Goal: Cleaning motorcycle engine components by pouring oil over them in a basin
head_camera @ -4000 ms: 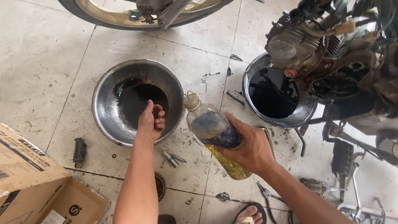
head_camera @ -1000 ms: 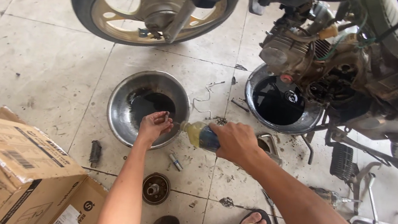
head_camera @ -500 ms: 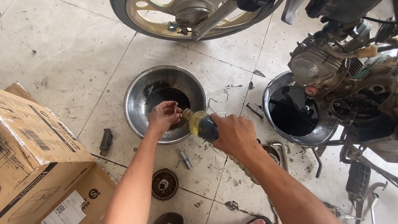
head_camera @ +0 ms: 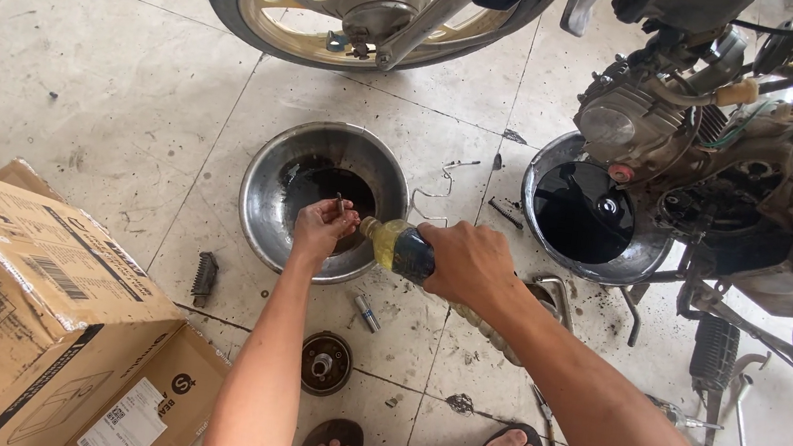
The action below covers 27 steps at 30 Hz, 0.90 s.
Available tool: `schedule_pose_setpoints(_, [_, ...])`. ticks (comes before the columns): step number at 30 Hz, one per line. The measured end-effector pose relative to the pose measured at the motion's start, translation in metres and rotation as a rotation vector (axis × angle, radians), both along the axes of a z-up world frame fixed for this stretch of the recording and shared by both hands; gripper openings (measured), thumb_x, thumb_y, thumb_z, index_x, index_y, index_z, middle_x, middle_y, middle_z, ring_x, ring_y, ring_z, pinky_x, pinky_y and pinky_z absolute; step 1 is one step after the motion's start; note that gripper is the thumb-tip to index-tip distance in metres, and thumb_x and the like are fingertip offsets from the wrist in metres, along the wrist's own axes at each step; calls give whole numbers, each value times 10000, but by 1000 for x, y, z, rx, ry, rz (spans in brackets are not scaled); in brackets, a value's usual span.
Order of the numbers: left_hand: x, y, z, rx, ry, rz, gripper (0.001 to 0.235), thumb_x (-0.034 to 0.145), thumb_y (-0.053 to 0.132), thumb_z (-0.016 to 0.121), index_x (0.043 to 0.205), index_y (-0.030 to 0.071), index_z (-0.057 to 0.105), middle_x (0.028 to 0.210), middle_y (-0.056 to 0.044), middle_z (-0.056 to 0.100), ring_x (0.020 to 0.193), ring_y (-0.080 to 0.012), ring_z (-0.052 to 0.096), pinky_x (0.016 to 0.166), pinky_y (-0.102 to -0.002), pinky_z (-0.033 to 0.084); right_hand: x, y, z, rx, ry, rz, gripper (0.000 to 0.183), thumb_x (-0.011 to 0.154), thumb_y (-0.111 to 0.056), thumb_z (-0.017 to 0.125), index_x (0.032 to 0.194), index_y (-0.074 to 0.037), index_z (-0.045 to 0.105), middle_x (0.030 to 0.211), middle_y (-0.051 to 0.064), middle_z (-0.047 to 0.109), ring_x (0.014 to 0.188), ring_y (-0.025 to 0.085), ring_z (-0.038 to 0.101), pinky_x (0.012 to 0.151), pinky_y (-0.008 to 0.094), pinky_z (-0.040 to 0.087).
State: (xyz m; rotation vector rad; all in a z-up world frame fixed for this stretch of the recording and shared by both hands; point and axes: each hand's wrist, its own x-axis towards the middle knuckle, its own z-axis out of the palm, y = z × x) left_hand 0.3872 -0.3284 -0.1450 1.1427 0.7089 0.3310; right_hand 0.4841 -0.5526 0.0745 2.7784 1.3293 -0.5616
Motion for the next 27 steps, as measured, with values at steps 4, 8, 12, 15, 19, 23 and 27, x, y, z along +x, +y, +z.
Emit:
schedule_pose_setpoints(4, [-3, -4, 15, 271, 148, -49, 204, 1011, 318, 699, 1009, 129, 776, 735, -103, 761, 590, -172, 735, 592, -300, 654, -1, 2, 5, -1, -20, -12, 618, 624, -243, 724, 1242, -237, 716, 837, 191, 757, 832, 470, 751, 706, 539, 605])
schedule_pose_setpoints(8, [-3, -4, 16, 326, 166, -82, 270, 1019, 416, 645, 1005, 179, 773, 633, -79, 707, 505, -192, 694, 520, -306, 603, -1, 2, 11, -1, -8, -12, 624, 625, -235, 723, 1250, -219, 717, 843, 193, 760, 836, 471, 752, 702, 530, 605])
schedule_pose_setpoints(12, [-7, -4, 18, 33, -77, -109, 400, 974, 81, 694, 1350, 1, 583, 1007, -194, 730, 803, -268, 762, 681, -349, 681, 1, -1, 10, 28, -26, -30, 629, 619, -212, 726, 1248, -201, 726, 839, 195, 765, 832, 467, 756, 690, 516, 609])
schedule_pose_setpoints(15, [-8, -5, 29, 54, -60, -123, 361, 967, 30, 688, 1320, 16, 616, 1031, -200, 734, 823, -294, 770, 671, -349, 693, 2, 1, 12, 29, -37, -53, 631, 631, -225, 738, 1261, -197, 714, 837, 194, 764, 830, 457, 759, 682, 518, 609])
schedule_pose_setpoints(19, [-6, -6, 31, 66, -29, -106, 354, 911, 18, 756, 1254, 32, 670, 1035, -190, 743, 795, -315, 773, 641, -367, 700, 3, -1, 13, 37, -23, -45, 636, 630, -222, 739, 1264, -196, 712, 844, 193, 767, 831, 458, 759, 684, 517, 611])
schedule_pose_setpoints(23, [-4, -6, 27, 91, -32, -86, 345, 866, 39, 828, 1185, 5, 701, 975, -199, 750, 780, -295, 769, 619, -360, 697, 0, -1, 18, 30, -25, -35, 628, 630, -212, 732, 1257, -186, 718, 838, 195, 765, 828, 458, 759, 686, 517, 612])
schedule_pose_setpoints(27, [-5, -3, 27, 138, -2, -68, 349, 854, 129, 882, 1130, -7, 718, 917, -194, 757, 741, -251, 763, 579, -329, 703, 2, -1, 13, 19, -37, -2, 626, 608, -204, 740, 1234, -189, 737, 817, 196, 759, 817, 459, 759, 670, 515, 608])
